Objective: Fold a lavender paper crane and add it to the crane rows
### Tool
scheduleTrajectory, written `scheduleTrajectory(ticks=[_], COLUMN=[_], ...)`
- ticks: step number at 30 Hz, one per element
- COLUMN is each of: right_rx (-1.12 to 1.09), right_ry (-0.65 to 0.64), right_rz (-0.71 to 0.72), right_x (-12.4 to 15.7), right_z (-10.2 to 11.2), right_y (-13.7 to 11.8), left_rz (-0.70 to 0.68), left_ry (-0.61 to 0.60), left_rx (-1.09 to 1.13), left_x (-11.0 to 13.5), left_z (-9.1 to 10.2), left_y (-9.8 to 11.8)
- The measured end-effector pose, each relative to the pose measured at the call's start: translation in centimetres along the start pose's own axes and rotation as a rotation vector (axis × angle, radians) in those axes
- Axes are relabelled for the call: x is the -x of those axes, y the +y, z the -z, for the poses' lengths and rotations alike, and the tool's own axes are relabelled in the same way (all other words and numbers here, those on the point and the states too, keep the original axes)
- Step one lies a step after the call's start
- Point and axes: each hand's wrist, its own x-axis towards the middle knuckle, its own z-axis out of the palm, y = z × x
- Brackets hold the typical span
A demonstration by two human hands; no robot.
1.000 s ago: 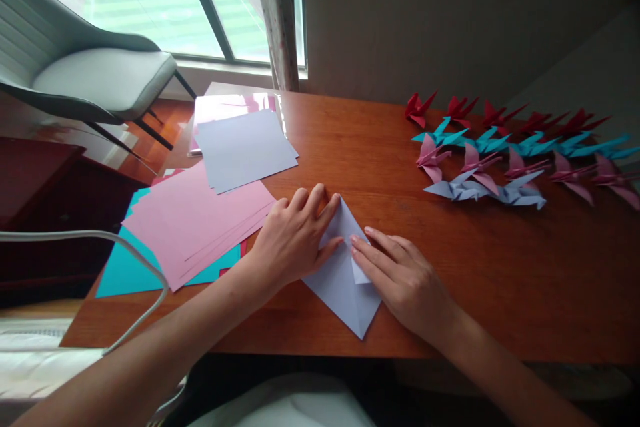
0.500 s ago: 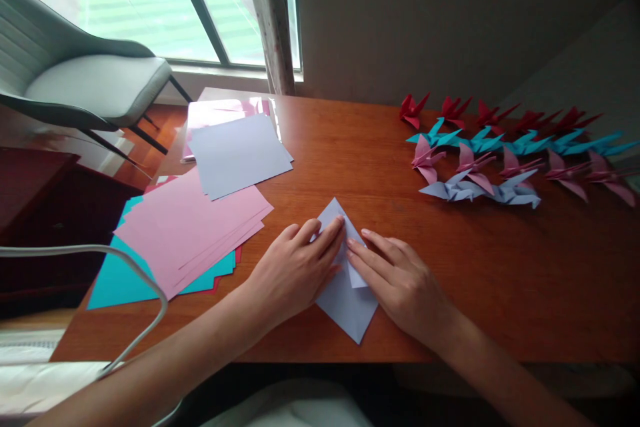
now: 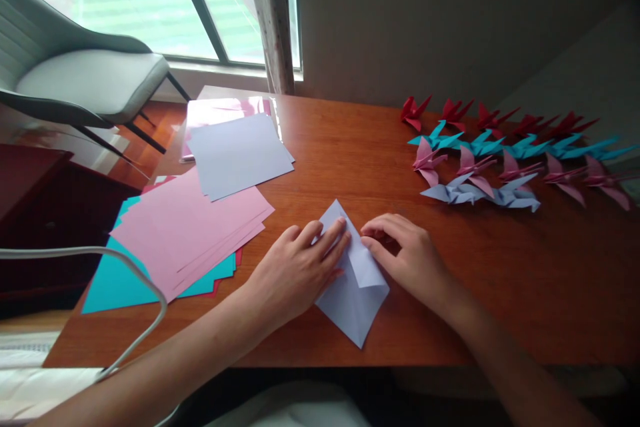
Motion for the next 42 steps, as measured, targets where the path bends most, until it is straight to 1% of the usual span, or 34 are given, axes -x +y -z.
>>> scheduleTrajectory(ticks=[3,7,12,19,24,28,30,33,39,42], right_rx=[0.077,0.161,0.245,0.320,0.353,0.309,0.259,0.201,0.167,0.129], right_ry=[-0.040,-0.076,-0.050,-0.055,-0.038,-0.025,-0.025,-0.026,-0.008,-0.045], right_rz=[-0.039,-0.030,-0.036,-0.042,-0.052,-0.059,-0.029,0.023,0.010,0.026], right_x=[-1.2,-1.6,-2.6,-6.1,-8.8,-9.8,-9.6,-8.5,-4.9,-3.3], right_z=[-0.6,-1.0,-1.4,-2.4,-3.0,-3.1,-3.0,-2.5,-1.3,-0.8], right_y=[0.6,0.9,0.9,0.4,0.5,1.0,1.4,2.1,2.7,2.8], left_rz=[-0.005,-0.009,-0.014,-0.019,-0.015,-0.012,-0.008,-0.002,0.004,0.012], left_ry=[0.017,0.035,0.049,0.075,0.077,0.085,0.088,0.095,0.112,0.113], left_rx=[-0.004,-0.010,-0.008,-0.005,0.004,0.013,0.022,0.037,0.056,0.059], left_x=[0.1,0.2,0.2,0.2,0.3,0.3,0.3,0.3,0.3,0.3], left_z=[-0.2,-0.4,-0.5,-0.7,-0.9,-0.8,-0.8,-0.9,-1.1,-1.1], left_y=[0.0,0.0,0.0,0.0,0.0,-0.1,-0.2,-0.2,-0.2,-0.2])
